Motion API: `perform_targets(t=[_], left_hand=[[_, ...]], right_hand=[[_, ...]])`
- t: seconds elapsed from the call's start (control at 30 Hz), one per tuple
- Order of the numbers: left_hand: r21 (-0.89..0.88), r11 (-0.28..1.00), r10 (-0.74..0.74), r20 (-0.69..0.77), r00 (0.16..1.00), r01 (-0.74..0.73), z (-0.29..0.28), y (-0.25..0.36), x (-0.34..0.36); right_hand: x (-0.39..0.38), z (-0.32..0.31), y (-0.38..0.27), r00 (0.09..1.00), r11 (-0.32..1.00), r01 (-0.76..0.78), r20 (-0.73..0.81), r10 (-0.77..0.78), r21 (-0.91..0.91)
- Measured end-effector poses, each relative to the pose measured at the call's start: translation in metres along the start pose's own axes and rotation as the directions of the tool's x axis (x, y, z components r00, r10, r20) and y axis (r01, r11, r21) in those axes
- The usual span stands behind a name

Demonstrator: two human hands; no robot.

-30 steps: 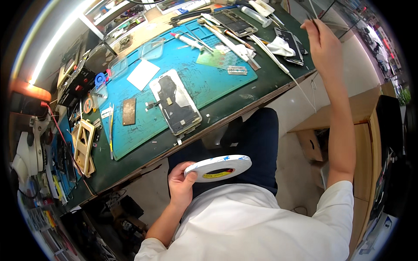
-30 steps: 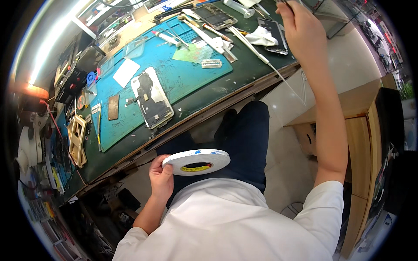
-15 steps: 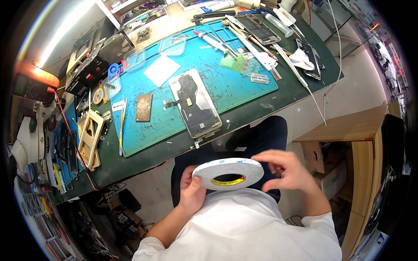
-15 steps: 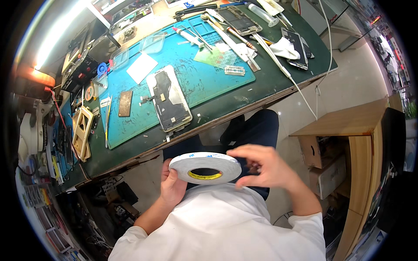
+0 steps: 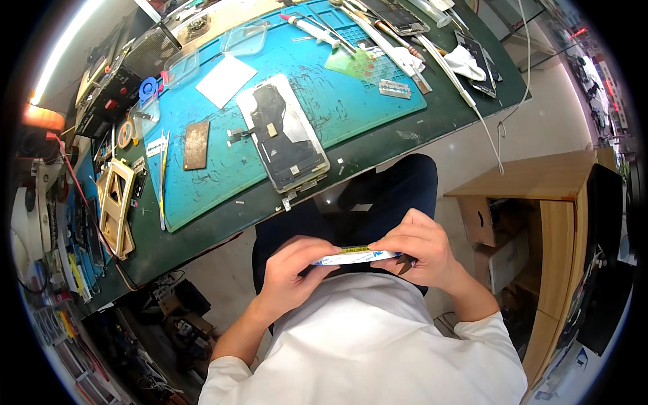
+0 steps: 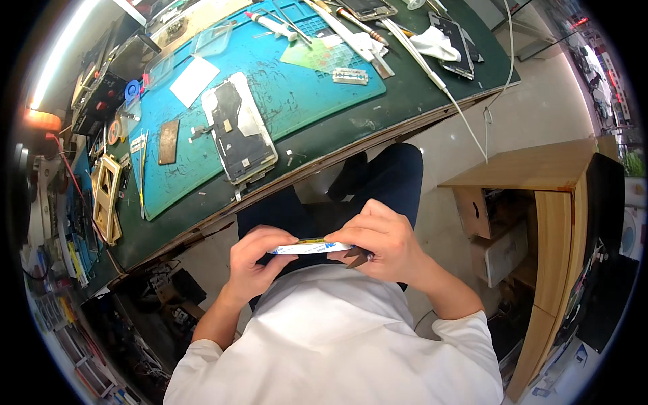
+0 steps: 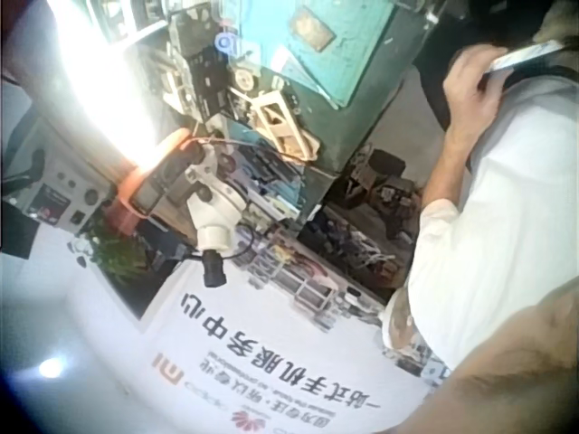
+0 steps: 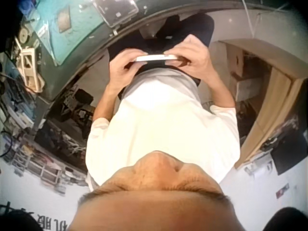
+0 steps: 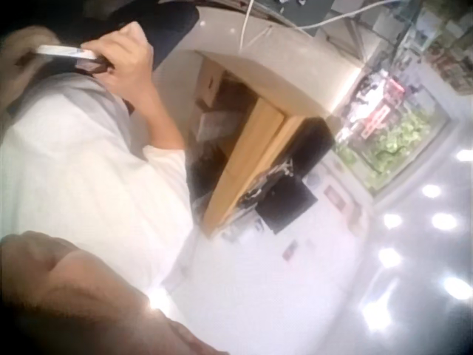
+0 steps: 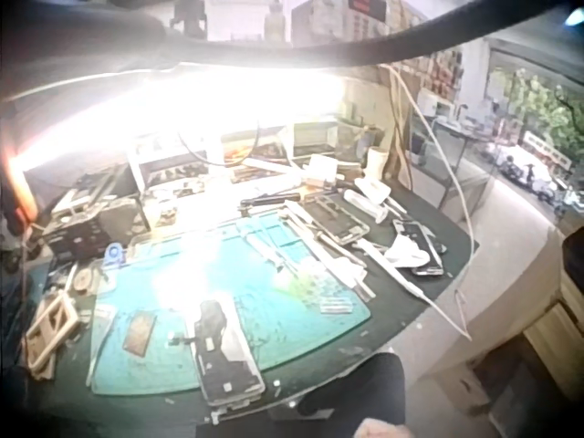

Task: The person uses a precision tool to scrape residue from the edge of a disassembled smartphone. They then wipe the device with a cloth and apply adhesive tape to the frame, using tweezers to position small pieces. The person moves between two workstations during the process.

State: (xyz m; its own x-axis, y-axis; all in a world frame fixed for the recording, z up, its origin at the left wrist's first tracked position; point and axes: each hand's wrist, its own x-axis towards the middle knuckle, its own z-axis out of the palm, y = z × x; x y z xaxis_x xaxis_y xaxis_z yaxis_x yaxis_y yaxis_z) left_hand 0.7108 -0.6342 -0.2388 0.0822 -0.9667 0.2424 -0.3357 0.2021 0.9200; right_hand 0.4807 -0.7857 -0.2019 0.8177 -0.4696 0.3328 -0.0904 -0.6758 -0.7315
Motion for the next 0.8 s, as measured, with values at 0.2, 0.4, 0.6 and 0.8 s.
perform_targets(t=[0.2, 0.4, 0.6, 0.8], left_hand=[[-0.423, 0.885, -0.281, -0.158, 0.946, 0.193, 0.005, -0.008, -0.027], [-0.148, 0.98, -0.146, -0.095, 0.985, 0.131, -0.01, 0.007, -0.022], [0.055, 0.989, -0.123, -0.187, 0.975, 0.135, -0.021, 0.018, -0.029], [-0.404, 0.893, -0.328, -0.286, 0.901, 0.197, -0.023, 0.0, -0.067]], right_hand=[[-0.004, -0.004, 0.014, 0.998, 0.994, -0.014, -0.056, 0.021, 0.11], [0.002, 0.027, 0.007, 0.994, 0.995, 0.061, -0.095, -0.053, 0.085], [0.016, 0.049, 0.002, 0.995, 0.985, 0.066, -0.078, -0.054, 0.162], [0.008, 0.059, 0.01, 1.0, 0.966, -0.005, -0.026, 0.012, 0.26]])
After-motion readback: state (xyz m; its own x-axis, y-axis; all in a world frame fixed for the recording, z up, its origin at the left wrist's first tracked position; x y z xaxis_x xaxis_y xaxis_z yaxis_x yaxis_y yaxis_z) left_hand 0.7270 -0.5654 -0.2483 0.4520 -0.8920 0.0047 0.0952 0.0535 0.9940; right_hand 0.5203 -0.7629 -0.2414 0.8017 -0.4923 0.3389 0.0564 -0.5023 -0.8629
